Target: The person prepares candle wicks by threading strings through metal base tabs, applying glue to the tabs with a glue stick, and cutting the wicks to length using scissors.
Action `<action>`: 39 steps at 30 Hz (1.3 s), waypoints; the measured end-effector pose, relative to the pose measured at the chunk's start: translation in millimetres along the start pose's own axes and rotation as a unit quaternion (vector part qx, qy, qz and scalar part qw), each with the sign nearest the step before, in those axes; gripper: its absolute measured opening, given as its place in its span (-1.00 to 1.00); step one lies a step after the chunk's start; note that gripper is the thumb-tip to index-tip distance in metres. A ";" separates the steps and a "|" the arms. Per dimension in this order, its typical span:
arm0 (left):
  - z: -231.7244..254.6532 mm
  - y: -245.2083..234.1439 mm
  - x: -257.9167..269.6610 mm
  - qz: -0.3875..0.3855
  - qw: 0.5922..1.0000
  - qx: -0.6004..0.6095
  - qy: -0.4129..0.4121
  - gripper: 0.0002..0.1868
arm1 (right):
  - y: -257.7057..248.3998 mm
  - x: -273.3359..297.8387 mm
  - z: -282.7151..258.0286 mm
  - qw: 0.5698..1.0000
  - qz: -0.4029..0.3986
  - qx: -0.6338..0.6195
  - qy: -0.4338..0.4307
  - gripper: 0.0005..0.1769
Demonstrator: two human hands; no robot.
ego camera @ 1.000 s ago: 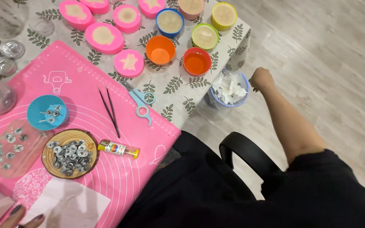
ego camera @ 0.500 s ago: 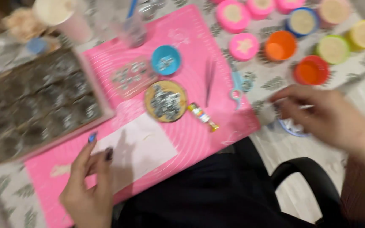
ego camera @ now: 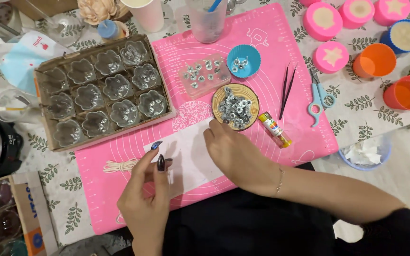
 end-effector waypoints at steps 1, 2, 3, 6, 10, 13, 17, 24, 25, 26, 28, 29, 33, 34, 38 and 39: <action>1.8 2.0 -3.6 -0.014 1.000 0.016 0.004 -0.65 | 4.6 -1.6 -1.6 1.000 -0.021 -0.008 0.003 -0.81; 4.1 4.7 -7.8 -0.028 0.999 0.032 0.009 -0.62 | 7.9 -2.7 -2.4 0.999 -0.042 -0.016 0.006 -0.81; 6.6 7.4 -11.6 -0.029 0.999 0.033 0.007 -0.62 | 8.2 -2.9 -2.5 0.999 -0.043 -0.015 0.007 -0.81; 15.5 24.5 -28.6 -0.035 0.998 0.010 0.042 -0.57 | -6.0 -3.1 3.5 0.998 0.011 -0.050 0.023 -0.84; 23.8 63.4 -48.3 -0.098 0.989 0.058 0.093 -0.58 | -34.7 26.7 61.2 0.901 -0.066 -0.289 0.318 -0.86; 26.9 103.0 -60.7 -0.142 0.976 0.044 0.157 -0.64 | -45.0 54.3 94.7 0.804 -0.014 -0.395 0.444 -0.87; 30.5 134.7 -71.3 -0.120 0.966 -0.048 0.225 -0.75 | -35.7 69.8 114.2 0.778 0.139 -0.508 0.341 -0.63; 34.1 147.9 -69.2 -0.121 0.970 -0.029 0.209 -0.82 | -5.8 74.2 115.6 0.708 0.103 -0.592 0.371 -0.81; 35.7 148.6 -70.0 -0.122 0.968 -0.019 0.218 -0.82 | -4.8 71.1 115.1 0.707 0.103 -0.593 0.371 -0.81; 37.6 148.9 -70.5 -0.123 0.966 -0.010 0.226 -0.82 | -4.2 68.2 114.9 0.724 0.098 -0.567 0.380 -0.82; 39.9 144.8 -69.1 -0.117 0.970 0.031 0.213 -0.82 | -3.1 63.4 111.9 0.741 0.093 -0.540 0.389 -0.81; 40.7 142.1 -69.0 -0.110 0.971 0.073 0.199 -0.83 | -3.5 62.8 110.5 0.745 0.102 -0.522 0.402 -0.82; 20.6 140.3 -65.7 -0.134 0.928 0.333 -0.101 -0.77 | -3.2 58.2 107.6 0.723 0.130 -0.546 0.404 -0.83; 15.2 141.8 -65.9 -0.129 0.871 0.443 -0.172 -0.75 | -2.5 56.5 105.4 0.723 0.130 -0.546 0.403 -0.83; 2.6 138.8 -57.0 -0.102 0.740 0.560 -0.360 -0.69 | 2.0 44.7 87.5 0.668 0.165 -0.635 0.352 -0.85; 3.6 136.1 -55.4 -0.100 0.740 0.561 -0.358 -0.69 | 2.4 40.7 82.3 0.649 0.177 -0.666 0.323 -0.86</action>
Point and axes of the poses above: each hand's wrist, its own x-axis away from the middle knuckle, its own y-axis out of the palm, z = x × y, the point moved 4 cm from there along -x, towards the middle knuckle, and after that the axes turned 14 degrees about x, right-handed, at the moved point
